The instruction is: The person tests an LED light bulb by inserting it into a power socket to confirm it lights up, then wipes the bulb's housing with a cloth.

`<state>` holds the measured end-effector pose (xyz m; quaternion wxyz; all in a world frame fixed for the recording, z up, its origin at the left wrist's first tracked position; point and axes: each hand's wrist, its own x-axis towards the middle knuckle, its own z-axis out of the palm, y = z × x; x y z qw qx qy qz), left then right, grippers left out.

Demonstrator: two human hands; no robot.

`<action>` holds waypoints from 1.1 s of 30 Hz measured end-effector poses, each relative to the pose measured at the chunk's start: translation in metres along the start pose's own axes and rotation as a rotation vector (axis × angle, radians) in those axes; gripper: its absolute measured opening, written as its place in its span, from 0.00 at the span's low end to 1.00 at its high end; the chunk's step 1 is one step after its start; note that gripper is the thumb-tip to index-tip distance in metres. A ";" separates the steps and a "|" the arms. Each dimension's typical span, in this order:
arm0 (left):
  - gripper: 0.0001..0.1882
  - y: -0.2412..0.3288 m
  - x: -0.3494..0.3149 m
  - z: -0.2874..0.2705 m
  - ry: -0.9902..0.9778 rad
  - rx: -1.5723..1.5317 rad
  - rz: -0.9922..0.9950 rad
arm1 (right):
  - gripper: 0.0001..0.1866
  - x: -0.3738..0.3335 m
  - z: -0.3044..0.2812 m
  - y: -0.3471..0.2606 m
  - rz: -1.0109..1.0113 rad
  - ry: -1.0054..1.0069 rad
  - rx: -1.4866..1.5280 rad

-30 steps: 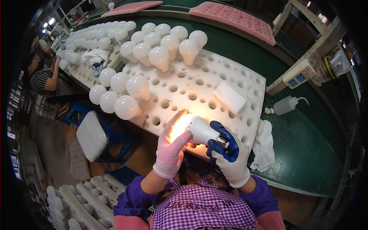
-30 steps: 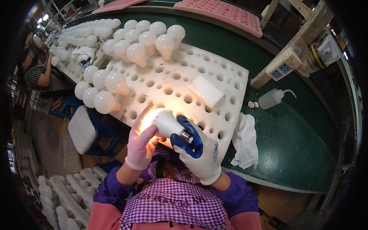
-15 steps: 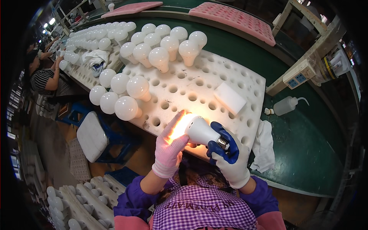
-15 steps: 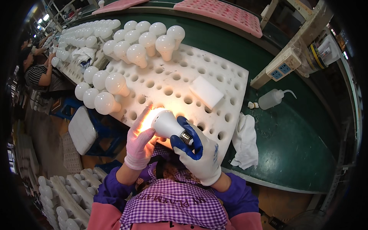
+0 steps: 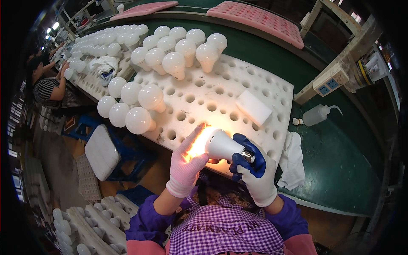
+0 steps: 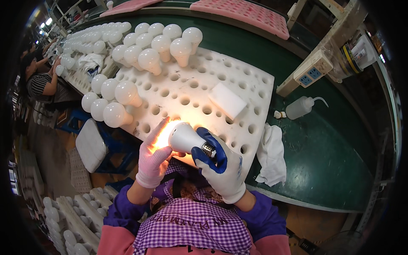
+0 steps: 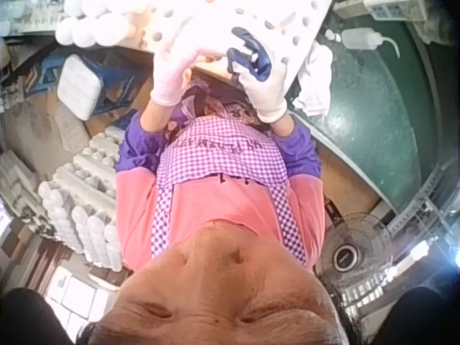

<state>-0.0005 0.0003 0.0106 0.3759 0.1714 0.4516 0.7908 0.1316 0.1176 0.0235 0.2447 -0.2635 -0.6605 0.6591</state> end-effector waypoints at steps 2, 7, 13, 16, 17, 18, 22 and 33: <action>0.33 -0.002 0.001 -0.003 -0.024 -0.018 0.020 | 0.25 0.000 0.000 -0.003 0.004 -0.010 -0.071; 0.33 -0.002 0.003 -0.004 -0.004 -0.045 0.005 | 0.25 -0.002 0.000 -0.005 -0.011 0.008 -0.161; 0.32 -0.003 0.002 -0.009 -0.029 -0.002 -0.014 | 0.25 -0.003 0.001 -0.007 0.010 0.007 -0.111; 0.33 -0.001 0.000 -0.007 -0.073 0.009 0.022 | 0.25 -0.003 0.001 -0.007 0.073 0.049 -0.029; 0.33 -0.001 0.000 -0.006 -0.075 0.001 0.040 | 0.26 -0.003 -0.001 -0.006 0.001 0.035 -0.110; 0.34 -0.001 0.000 -0.005 -0.078 -0.007 0.058 | 0.26 -0.002 -0.001 -0.006 -0.071 0.021 -0.190; 0.34 0.002 0.000 -0.004 -0.054 -0.021 0.023 | 0.26 -0.001 0.000 -0.009 -0.083 0.016 -0.214; 0.32 0.000 0.007 -0.003 0.025 -0.009 -0.048 | 0.26 0.005 -0.002 -0.005 -0.208 -0.018 -0.295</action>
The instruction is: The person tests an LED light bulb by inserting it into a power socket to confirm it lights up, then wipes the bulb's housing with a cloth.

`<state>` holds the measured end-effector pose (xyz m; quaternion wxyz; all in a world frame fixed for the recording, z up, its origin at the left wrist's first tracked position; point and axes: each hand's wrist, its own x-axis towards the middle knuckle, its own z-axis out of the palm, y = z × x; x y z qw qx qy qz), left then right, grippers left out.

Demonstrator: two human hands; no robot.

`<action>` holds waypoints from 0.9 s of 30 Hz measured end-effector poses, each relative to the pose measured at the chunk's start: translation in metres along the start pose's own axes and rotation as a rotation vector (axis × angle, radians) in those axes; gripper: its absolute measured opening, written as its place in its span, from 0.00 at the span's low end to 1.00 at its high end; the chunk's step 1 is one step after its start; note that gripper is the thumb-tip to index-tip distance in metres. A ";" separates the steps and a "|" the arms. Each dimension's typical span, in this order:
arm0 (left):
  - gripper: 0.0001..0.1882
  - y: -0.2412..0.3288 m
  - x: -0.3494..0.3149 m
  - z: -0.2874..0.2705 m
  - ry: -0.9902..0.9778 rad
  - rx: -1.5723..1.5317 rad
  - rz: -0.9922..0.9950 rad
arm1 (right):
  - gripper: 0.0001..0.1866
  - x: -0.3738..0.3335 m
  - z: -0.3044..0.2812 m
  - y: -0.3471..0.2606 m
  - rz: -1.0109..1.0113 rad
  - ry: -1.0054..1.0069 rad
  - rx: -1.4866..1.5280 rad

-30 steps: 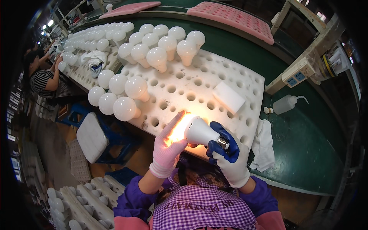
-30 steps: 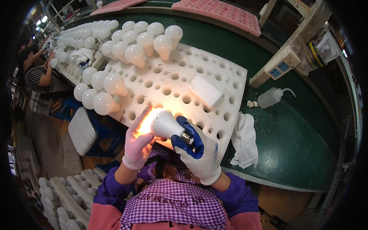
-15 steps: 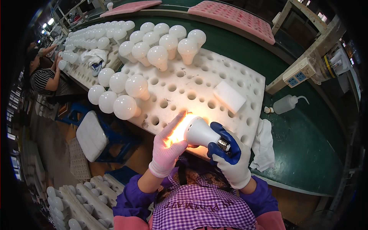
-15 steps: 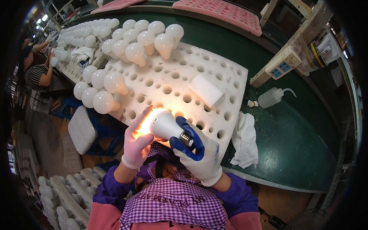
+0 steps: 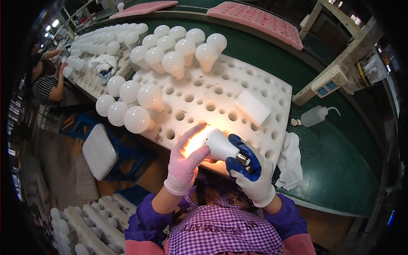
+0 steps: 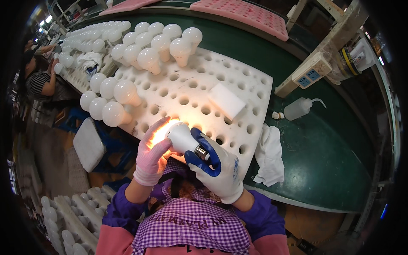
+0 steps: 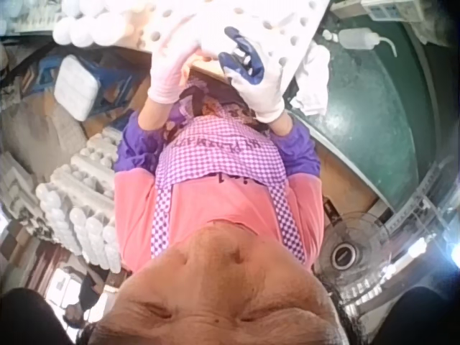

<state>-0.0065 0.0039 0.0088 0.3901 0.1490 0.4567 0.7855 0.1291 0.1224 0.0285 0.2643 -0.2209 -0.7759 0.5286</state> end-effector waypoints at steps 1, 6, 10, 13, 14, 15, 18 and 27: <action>0.32 0.000 -0.001 0.000 -0.007 -0.003 -0.001 | 0.26 0.001 -0.001 0.004 0.032 -0.011 0.110; 0.36 -0.002 -0.007 -0.005 -0.104 0.094 0.081 | 0.26 0.004 -0.009 -0.005 0.299 -0.063 0.320; 0.41 -0.005 -0.005 -0.006 -0.106 0.117 0.115 | 0.26 0.003 -0.008 -0.007 0.327 -0.048 0.344; 0.37 0.000 -0.005 -0.003 -0.072 0.046 0.045 | 0.25 0.002 -0.006 -0.007 0.359 -0.045 0.371; 0.33 0.002 -0.005 0.000 -0.025 -0.007 -0.024 | 0.25 0.001 -0.005 -0.007 0.359 -0.048 0.373; 0.33 0.003 -0.005 0.001 -0.022 -0.005 -0.023 | 0.24 -0.001 -0.004 -0.005 0.309 -0.065 0.366; 0.32 0.004 -0.006 0.003 0.022 0.044 -0.078 | 0.24 -0.002 -0.003 0.001 0.246 -0.080 0.350; 0.35 -0.001 -0.001 -0.004 -0.124 0.086 0.079 | 0.25 0.011 -0.012 -0.010 0.402 -0.058 0.527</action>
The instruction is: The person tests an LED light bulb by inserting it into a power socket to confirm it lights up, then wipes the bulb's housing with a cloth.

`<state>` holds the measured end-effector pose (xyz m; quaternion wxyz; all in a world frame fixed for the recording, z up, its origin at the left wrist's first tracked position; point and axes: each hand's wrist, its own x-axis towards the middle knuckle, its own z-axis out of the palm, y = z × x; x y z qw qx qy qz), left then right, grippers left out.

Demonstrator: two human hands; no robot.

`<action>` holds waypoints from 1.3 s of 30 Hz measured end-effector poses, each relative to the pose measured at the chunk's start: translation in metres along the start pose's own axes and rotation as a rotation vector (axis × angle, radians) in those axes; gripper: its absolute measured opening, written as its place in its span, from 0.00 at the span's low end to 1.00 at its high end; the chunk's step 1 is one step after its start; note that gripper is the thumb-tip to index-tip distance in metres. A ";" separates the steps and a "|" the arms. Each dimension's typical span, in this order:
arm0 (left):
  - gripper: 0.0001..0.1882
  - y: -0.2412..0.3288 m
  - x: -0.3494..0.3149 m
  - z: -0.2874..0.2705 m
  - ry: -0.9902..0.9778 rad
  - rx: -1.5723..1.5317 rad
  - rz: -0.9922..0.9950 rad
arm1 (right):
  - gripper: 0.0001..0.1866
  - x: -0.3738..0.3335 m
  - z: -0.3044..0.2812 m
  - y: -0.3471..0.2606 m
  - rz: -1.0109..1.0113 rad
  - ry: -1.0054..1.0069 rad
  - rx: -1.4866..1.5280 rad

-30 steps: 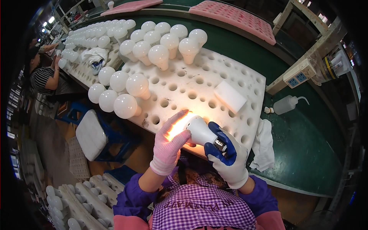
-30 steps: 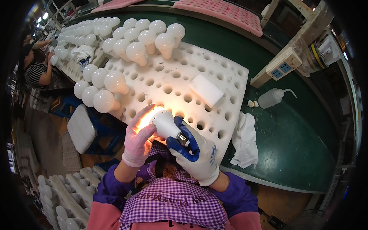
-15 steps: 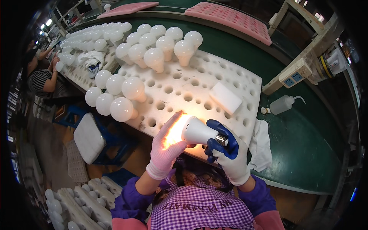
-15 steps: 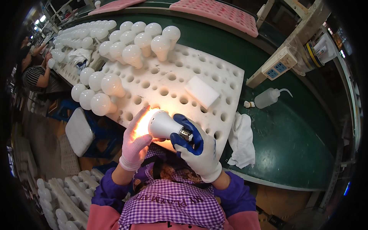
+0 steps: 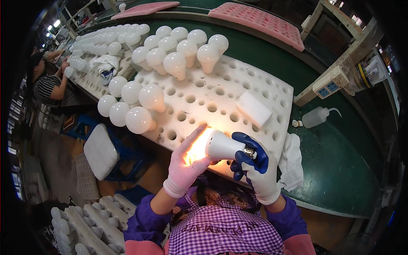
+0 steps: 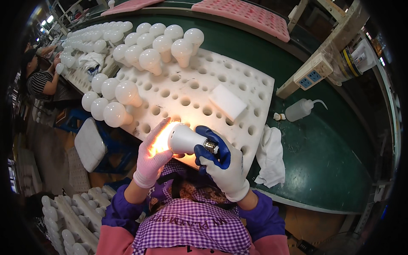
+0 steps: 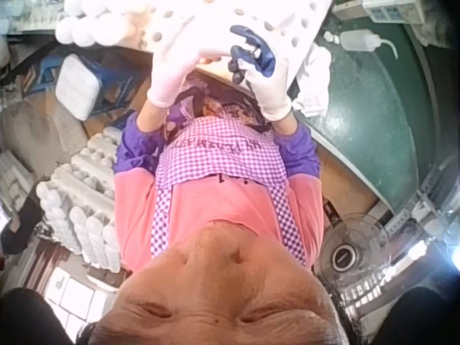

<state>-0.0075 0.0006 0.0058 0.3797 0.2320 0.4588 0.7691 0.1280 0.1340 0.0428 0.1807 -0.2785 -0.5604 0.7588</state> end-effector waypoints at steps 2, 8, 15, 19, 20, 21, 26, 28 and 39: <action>0.35 0.004 -0.003 -0.002 0.030 -0.013 -0.028 | 0.24 0.002 0.003 0.000 -0.011 -0.044 0.004; 0.33 0.002 0.002 -0.003 0.020 -0.002 -0.099 | 0.26 0.000 0.007 0.017 -0.150 0.059 -0.099; 0.31 -0.009 -0.004 -0.008 0.116 -0.051 -0.147 | 0.25 -0.006 0.021 0.023 -0.210 -0.026 -0.179; 0.37 -0.010 -0.007 -0.014 -0.020 0.005 -0.099 | 0.30 -0.006 -0.008 0.006 -0.055 -0.128 -0.264; 0.38 -0.012 -0.005 -0.015 -0.090 0.167 -0.020 | 0.35 -0.007 -0.017 0.002 0.112 -0.176 -0.299; 0.40 -0.017 -0.001 -0.019 -0.127 0.262 0.108 | 0.30 -0.009 -0.014 0.001 -0.024 -0.127 -0.228; 0.39 0.018 -0.007 -0.032 -0.248 -0.400 -0.356 | 0.23 -0.002 -0.003 0.001 -0.501 -0.224 -0.556; 0.37 0.015 -0.008 -0.041 -0.145 -0.323 -0.379 | 0.30 0.011 -0.005 -0.011 -0.706 -0.356 -0.900; 0.42 0.004 -0.009 -0.023 -0.173 0.195 -0.023 | 0.26 0.005 -0.009 0.000 0.042 -0.162 0.159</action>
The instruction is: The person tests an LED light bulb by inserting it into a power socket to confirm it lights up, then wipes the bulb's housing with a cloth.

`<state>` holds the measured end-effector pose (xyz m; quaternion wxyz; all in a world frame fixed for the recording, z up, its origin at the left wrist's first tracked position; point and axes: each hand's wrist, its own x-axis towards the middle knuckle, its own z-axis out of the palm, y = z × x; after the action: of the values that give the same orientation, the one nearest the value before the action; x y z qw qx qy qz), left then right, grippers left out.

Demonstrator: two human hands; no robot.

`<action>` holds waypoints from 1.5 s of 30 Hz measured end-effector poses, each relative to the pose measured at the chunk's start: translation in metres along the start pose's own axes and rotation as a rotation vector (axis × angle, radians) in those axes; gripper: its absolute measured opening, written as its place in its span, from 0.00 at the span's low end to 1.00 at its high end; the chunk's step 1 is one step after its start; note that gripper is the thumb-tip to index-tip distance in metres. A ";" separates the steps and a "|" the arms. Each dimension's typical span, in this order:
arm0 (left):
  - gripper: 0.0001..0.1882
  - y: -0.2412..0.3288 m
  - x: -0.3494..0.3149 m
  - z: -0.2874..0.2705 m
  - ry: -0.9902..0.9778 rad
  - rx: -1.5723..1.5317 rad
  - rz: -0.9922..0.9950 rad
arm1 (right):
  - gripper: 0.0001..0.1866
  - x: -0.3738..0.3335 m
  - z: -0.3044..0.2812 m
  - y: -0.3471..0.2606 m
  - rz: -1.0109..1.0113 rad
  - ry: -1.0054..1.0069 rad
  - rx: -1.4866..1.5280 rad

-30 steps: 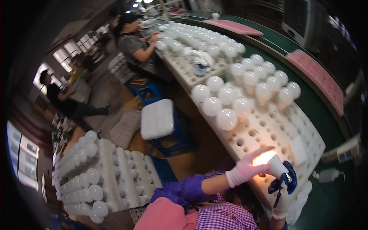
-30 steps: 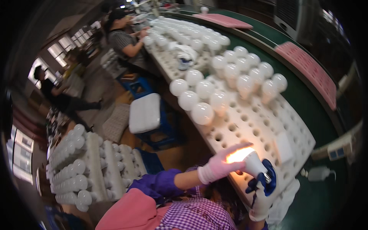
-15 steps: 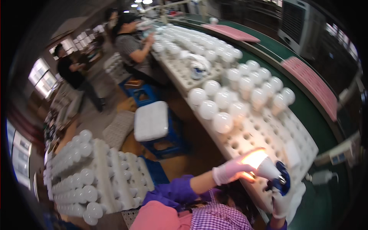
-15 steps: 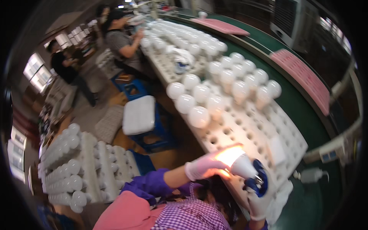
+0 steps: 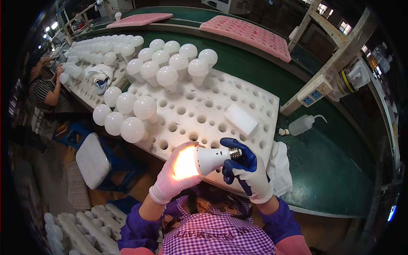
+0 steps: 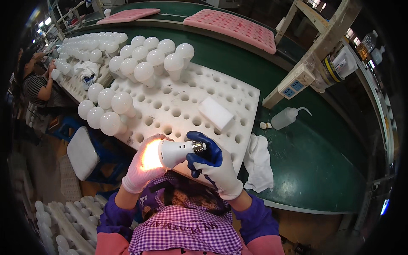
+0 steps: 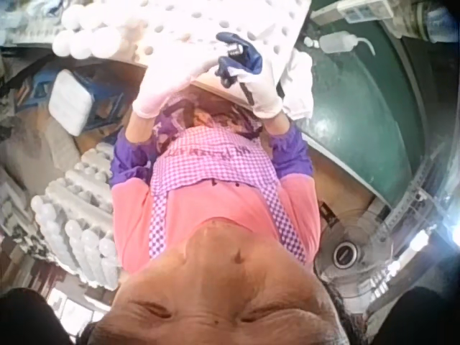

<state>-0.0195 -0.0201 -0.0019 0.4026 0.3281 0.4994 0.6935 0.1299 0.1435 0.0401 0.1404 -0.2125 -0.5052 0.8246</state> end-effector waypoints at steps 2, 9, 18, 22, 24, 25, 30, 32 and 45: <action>0.42 0.003 0.000 0.005 -0.008 0.213 0.047 | 0.25 0.000 0.002 0.000 0.029 0.043 0.012; 0.45 -0.005 -0.002 0.017 0.050 0.474 0.118 | 0.18 0.009 0.000 0.014 0.045 0.139 0.046; 0.47 -0.008 0.001 0.017 0.026 0.520 0.232 | 0.17 0.012 -0.004 0.019 0.040 0.146 0.066; 0.48 -0.005 0.000 0.018 0.025 0.502 0.198 | 0.17 0.012 0.000 0.018 0.011 0.152 0.045; 0.48 -0.006 0.000 0.017 0.046 0.507 0.187 | 0.17 0.014 0.001 0.016 0.024 0.154 0.025; 0.48 -0.006 0.001 0.016 0.046 0.506 0.184 | 0.17 0.015 0.002 0.016 0.023 0.144 0.041; 0.48 -0.007 0.002 0.016 0.038 0.525 0.227 | 0.16 0.014 0.003 0.014 0.012 0.138 0.063; 0.48 -0.011 0.001 0.016 0.037 0.504 0.233 | 0.17 0.014 0.002 0.014 0.014 0.136 0.056; 0.47 -0.018 0.000 0.016 0.045 0.466 0.241 | 0.18 0.015 -0.001 0.019 -0.008 0.128 0.053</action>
<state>-0.0017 -0.0096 -0.0149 0.2192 0.4535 0.6118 0.6099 0.1173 0.1422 0.0194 0.1815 -0.2588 -0.4739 0.8219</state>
